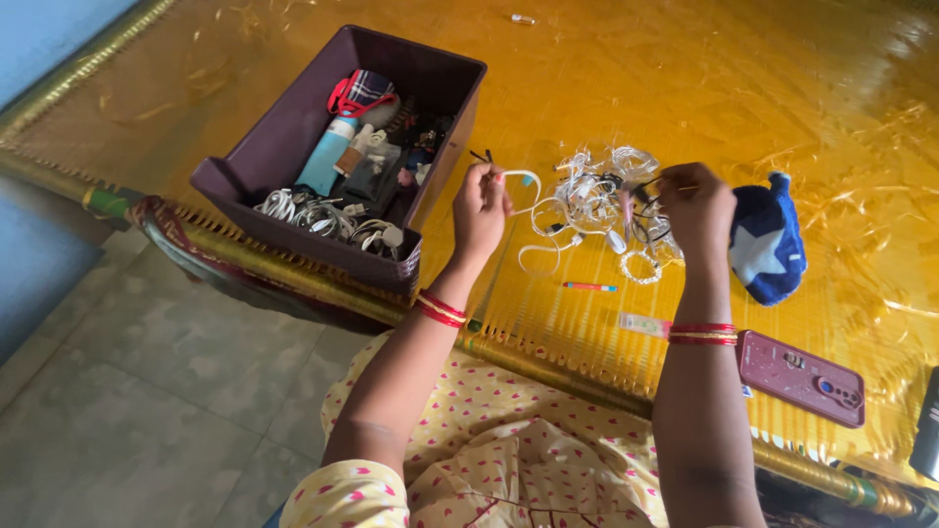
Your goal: The person sits on a charpai and organizes a pile of tangled cables and wires on the surface. They pick up individual cables, untangle them, wipe them with a blue cloth, and place them into a brown storage box. The person handles multiple cables one at a time, including white and black wires, and uses a blue cloth to clean them before storing.
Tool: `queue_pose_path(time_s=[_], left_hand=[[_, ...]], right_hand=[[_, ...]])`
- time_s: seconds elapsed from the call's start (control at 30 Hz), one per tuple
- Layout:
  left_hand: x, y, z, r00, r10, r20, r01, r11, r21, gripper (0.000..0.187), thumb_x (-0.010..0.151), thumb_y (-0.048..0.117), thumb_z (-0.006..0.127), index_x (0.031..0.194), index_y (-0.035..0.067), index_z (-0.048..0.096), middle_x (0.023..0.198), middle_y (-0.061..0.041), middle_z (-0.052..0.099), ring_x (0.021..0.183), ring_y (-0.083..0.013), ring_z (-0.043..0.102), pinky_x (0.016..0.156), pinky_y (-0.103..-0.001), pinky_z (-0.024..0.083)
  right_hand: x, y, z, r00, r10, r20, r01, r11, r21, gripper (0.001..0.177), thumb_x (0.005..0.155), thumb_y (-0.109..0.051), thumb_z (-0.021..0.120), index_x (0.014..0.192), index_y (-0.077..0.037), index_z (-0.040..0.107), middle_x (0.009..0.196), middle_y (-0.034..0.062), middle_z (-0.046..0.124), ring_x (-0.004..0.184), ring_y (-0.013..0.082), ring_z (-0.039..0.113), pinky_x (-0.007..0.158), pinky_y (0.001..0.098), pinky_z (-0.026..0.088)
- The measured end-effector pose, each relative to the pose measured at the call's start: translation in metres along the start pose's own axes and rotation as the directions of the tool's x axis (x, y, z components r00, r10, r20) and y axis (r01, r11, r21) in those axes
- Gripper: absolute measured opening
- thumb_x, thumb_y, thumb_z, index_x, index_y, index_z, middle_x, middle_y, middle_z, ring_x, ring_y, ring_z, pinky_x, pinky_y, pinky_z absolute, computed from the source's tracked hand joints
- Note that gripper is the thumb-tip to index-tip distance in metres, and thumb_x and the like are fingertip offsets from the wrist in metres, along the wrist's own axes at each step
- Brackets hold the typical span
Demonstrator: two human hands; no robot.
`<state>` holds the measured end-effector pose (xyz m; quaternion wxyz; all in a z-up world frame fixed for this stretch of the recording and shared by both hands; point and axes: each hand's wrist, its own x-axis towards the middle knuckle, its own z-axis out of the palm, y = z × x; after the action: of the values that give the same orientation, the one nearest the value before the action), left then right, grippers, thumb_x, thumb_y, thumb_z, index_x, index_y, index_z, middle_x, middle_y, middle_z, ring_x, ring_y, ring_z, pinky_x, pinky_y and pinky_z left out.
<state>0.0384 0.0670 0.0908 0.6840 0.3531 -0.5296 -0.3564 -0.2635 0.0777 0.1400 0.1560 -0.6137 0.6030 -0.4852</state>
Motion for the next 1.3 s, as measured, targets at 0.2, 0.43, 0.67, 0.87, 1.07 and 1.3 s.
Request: queue_pose_path(time_s=[0.2,0.43,0.67,0.87,1.07,1.3], left_hand=[[0.014,0.048,0.032,0.979,0.102,0.179,-0.130,0.979,0.156,0.011,0.108,0.013,0.057,0.112,0.005,0.063,0.078,-0.001,0.064,0.064,-0.0080,0.064,0.055,-0.022,0.054],[0.026,0.108,0.059,0.843,0.363,0.397,-0.508,0.781,0.364,0.011,0.096,0.020,0.072,0.102,0.011,0.074,0.084,-0.006,0.069,0.071,-0.0188,0.067,0.064,-0.035,0.054],[0.054,0.130,0.068,0.842,0.025,0.538,-0.366,0.759,0.538,0.018,0.087,0.030,0.079,0.092,0.013,0.077,0.068,-0.005,0.073,0.053,-0.0174,0.064,0.051,-0.034,0.047],[0.088,0.122,0.050,0.922,0.113,0.371,-0.300,0.813,0.499,0.016,0.087,0.026,0.081,0.086,0.010,0.076,0.072,0.002,0.073,0.049,-0.0097,0.061,0.047,-0.027,0.043],[0.091,0.088,0.023,0.943,0.030,0.330,-0.153,0.923,0.353,0.017,0.087,0.021,0.082,0.084,0.006,0.075,0.068,0.002,0.070,0.056,-0.0048,0.057,0.051,-0.023,0.042],[0.066,0.058,0.027,0.914,-0.216,0.342,0.084,0.928,0.363,0.026,0.095,0.028,0.071,0.083,0.006,0.076,0.067,0.001,0.071,0.053,-0.0067,0.059,0.051,-0.023,0.044]], right_hand=[[-0.015,-0.034,0.032,0.914,-0.399,0.070,0.396,0.917,0.044,0.041,0.085,0.006,0.064,0.125,-0.002,0.074,0.126,0.0163,0.070,0.114,0.0211,0.066,0.090,0.0321,0.054],[-0.024,-0.065,0.042,0.966,-0.172,0.193,-0.017,0.702,0.712,0.017,0.108,-0.014,0.066,0.112,0.002,0.069,0.103,0.0079,0.073,0.095,0.0149,0.070,0.090,0.0282,0.057],[-0.012,-0.040,-0.004,0.987,0.006,0.160,-0.138,0.544,0.828,0.019,0.106,-0.016,0.070,0.092,-0.003,0.067,0.077,0.0022,0.061,0.065,0.0135,0.060,0.067,0.0296,0.054],[-0.004,-0.027,-0.023,0.980,0.127,0.151,-0.193,0.455,0.869,0.037,0.105,-0.024,0.071,0.074,-0.010,0.056,0.059,-0.0036,0.040,0.048,0.0086,0.036,0.050,0.0279,0.036],[0.008,0.004,-0.037,0.972,0.233,-0.012,-0.078,0.374,0.924,0.035,0.110,-0.031,0.062,0.081,-0.014,0.053,0.066,-0.0037,0.039,0.052,0.0104,0.031,0.050,0.0292,0.028],[0.011,0.041,-0.071,0.948,0.309,-0.071,-0.007,0.246,0.969,0.039,0.112,-0.036,0.061,0.083,-0.012,0.053,0.067,-0.0018,0.038,0.055,0.0110,0.033,0.050,0.0285,0.026]])
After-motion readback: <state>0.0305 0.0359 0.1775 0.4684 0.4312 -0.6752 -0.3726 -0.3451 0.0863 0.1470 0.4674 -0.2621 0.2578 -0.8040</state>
